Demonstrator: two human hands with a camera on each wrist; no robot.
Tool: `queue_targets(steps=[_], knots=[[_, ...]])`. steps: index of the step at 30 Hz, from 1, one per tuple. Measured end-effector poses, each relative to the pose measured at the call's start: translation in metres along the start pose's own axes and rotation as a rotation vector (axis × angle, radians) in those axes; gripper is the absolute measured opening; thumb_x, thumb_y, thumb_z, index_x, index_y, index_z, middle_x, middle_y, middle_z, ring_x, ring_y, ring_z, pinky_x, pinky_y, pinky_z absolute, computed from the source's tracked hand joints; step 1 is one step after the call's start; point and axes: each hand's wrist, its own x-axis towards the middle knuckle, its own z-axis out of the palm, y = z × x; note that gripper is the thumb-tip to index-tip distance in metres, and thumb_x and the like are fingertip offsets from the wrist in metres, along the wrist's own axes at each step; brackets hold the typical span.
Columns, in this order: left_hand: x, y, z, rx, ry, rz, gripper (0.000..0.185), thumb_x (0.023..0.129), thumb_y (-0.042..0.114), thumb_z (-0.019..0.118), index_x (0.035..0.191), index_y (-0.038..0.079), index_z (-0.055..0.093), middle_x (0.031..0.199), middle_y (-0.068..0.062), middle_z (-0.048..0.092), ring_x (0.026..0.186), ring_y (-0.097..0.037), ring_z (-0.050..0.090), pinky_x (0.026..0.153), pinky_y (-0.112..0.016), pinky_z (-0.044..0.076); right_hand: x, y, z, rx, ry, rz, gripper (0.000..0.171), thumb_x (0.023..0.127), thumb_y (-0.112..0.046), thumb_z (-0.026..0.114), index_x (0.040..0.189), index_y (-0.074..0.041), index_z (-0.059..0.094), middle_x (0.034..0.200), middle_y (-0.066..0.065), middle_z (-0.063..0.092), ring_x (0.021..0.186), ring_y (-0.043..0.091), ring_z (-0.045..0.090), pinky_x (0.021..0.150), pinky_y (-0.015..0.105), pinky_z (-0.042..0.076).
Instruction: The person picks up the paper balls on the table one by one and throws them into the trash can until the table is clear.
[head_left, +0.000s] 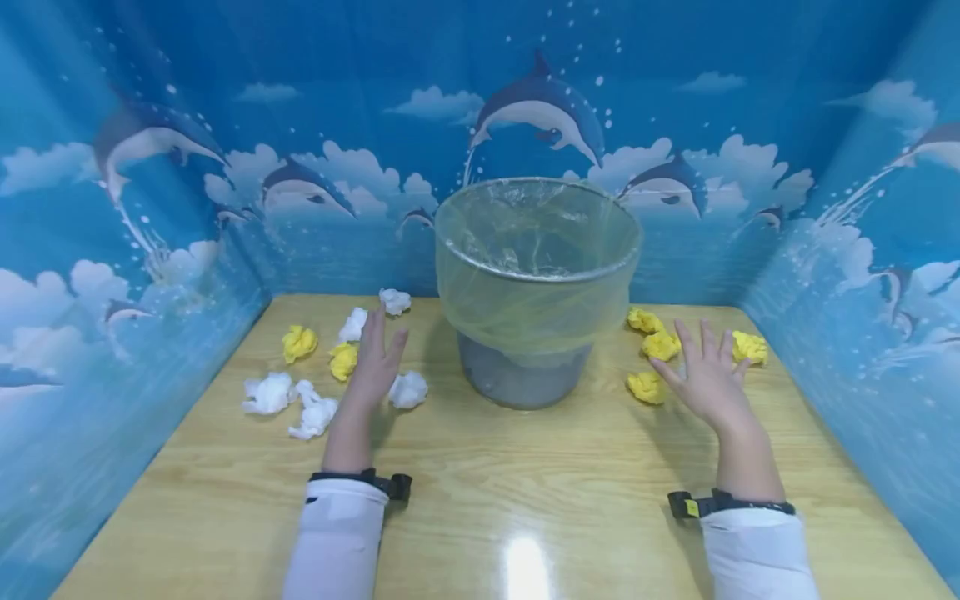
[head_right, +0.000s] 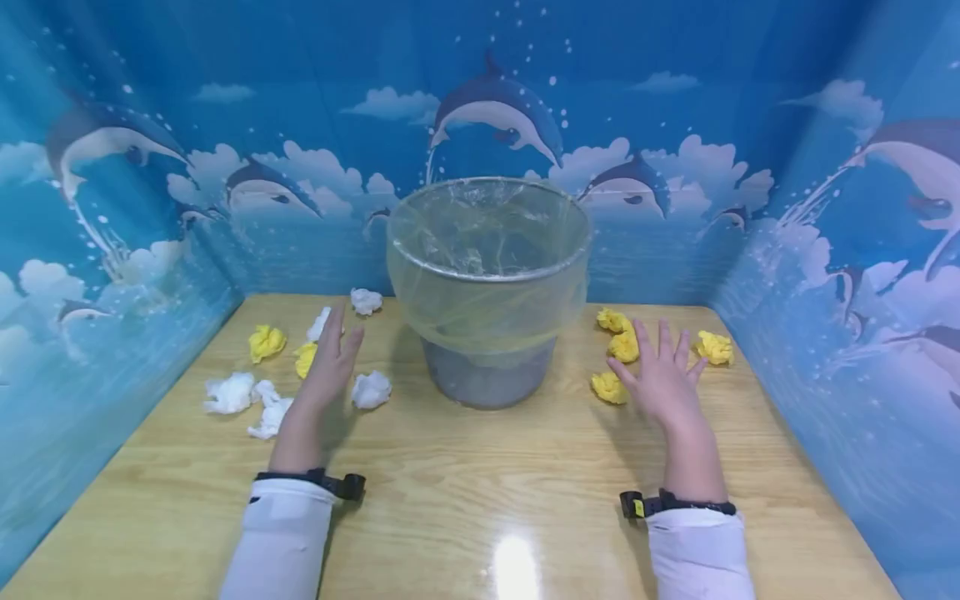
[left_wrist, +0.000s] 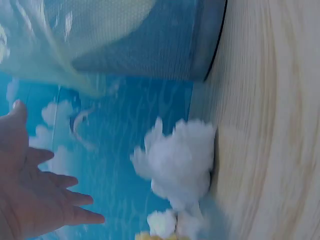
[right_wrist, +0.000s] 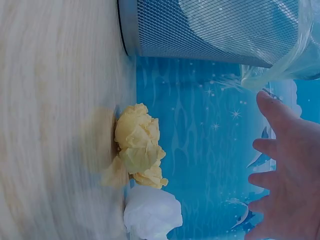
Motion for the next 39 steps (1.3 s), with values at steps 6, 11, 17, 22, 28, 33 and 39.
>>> queue_targets(steps=[6,11,17,22,28,33,39], knots=[[0.010,0.026,-0.003,-0.186,0.045,0.010,0.074,0.100,0.057,0.025,0.157,0.017,0.001,0.163,-0.015,0.002,0.149,-0.037,0.007,0.119,-0.054,0.012,0.001,0.005,0.001,0.022,-0.029,-0.015,0.085,0.097,-0.061,0.037,0.156,-0.016,-0.006,0.155,0.026,-0.022,0.135,0.052,-0.031,0.094,0.080,-0.015],[0.026,0.058,-0.020,-0.353,0.066,-0.047,0.075,0.097,0.063,0.025,0.157,0.024,0.003,0.163,-0.007,0.010,0.148,-0.029,0.017,0.119,-0.049,0.019,0.002,0.008,0.004,0.003,-0.068,-0.028,0.085,0.098,-0.060,0.036,0.156,-0.013,-0.003,0.155,0.030,-0.019,0.135,0.058,-0.024,0.096,0.080,-0.012],[0.047,0.098,-0.032,-0.566,0.079,-0.066,0.069,0.099,0.058,0.031,0.156,0.026,0.010,0.162,-0.002,0.017,0.146,-0.021,0.025,0.118,-0.040,0.026,0.001,0.008,0.006,-0.029,-0.091,-0.073,0.082,0.099,-0.056,0.039,0.156,-0.008,0.004,0.155,0.033,-0.011,0.137,0.060,-0.016,0.101,0.078,-0.007],[0.061,0.122,-0.036,-0.639,0.094,-0.075,0.062,0.101,0.054,0.033,0.155,0.029,0.015,0.161,0.004,0.019,0.147,-0.018,0.024,0.117,-0.038,0.026,0.003,0.008,0.006,-0.080,-0.109,-0.126,0.080,0.099,-0.052,0.044,0.155,-0.005,0.011,0.156,0.034,-0.005,0.138,0.060,-0.011,0.103,0.077,-0.004],[0.077,0.139,-0.039,-0.656,0.082,-0.109,0.061,0.100,0.055,0.036,0.154,0.033,0.018,0.161,0.008,0.018,0.147,-0.016,0.023,0.118,-0.037,0.025,0.012,0.002,0.011,-0.151,-0.139,-0.177,0.077,0.096,-0.043,0.054,0.152,-0.002,0.022,0.155,0.035,0.006,0.138,0.061,0.000,0.104,0.077,0.003],[0.089,0.146,-0.035,-0.628,0.060,-0.139,0.061,0.100,0.053,0.036,0.154,0.033,0.019,0.161,0.009,0.016,0.148,-0.017,0.018,0.119,-0.039,0.023,0.014,-0.003,0.022,-0.195,-0.133,-0.274,0.069,0.094,-0.034,0.060,0.148,-0.001,0.032,0.153,0.034,0.016,0.137,0.061,0.010,0.104,0.076,0.011],[0.098,0.150,-0.031,-0.555,0.028,-0.125,0.062,0.099,0.055,0.036,0.154,0.034,0.017,0.162,0.010,0.013,0.149,-0.015,0.015,0.119,-0.038,0.021,0.015,-0.002,0.027,-0.218,-0.154,-0.342,0.065,0.095,-0.031,0.060,0.147,-0.002,0.035,0.152,0.034,0.021,0.135,0.061,0.015,0.106,0.074,0.012]])
